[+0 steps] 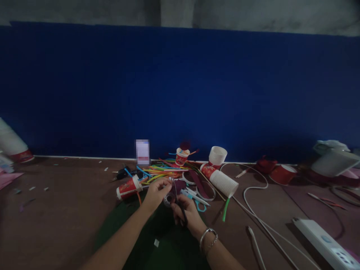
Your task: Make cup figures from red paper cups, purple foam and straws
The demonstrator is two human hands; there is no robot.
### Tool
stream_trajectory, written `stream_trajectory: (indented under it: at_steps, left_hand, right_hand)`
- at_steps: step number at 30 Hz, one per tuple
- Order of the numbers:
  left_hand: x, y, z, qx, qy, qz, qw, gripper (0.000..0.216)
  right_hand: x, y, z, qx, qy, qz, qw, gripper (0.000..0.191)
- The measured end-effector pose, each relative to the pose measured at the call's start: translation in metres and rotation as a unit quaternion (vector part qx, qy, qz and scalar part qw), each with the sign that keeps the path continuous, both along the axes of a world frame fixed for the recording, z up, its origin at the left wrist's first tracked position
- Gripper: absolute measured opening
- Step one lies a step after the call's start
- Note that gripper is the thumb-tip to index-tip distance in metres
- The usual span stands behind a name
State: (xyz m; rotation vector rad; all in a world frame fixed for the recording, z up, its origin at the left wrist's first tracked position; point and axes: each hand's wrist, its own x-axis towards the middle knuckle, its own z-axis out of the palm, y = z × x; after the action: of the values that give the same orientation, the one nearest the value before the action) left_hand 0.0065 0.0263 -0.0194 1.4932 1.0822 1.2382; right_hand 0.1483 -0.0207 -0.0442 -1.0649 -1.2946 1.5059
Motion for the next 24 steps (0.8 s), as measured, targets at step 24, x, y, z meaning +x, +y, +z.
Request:
stream_trajectory:
  at_steps: [24]
  left_hand:
    - [-0.019,-0.012,0.012,-0.147,0.284,-0.239,0.917,0.014]
  right_hand:
    - [0.015,0.012,0.001,0.046,0.069,-0.323,0.943,0.036]
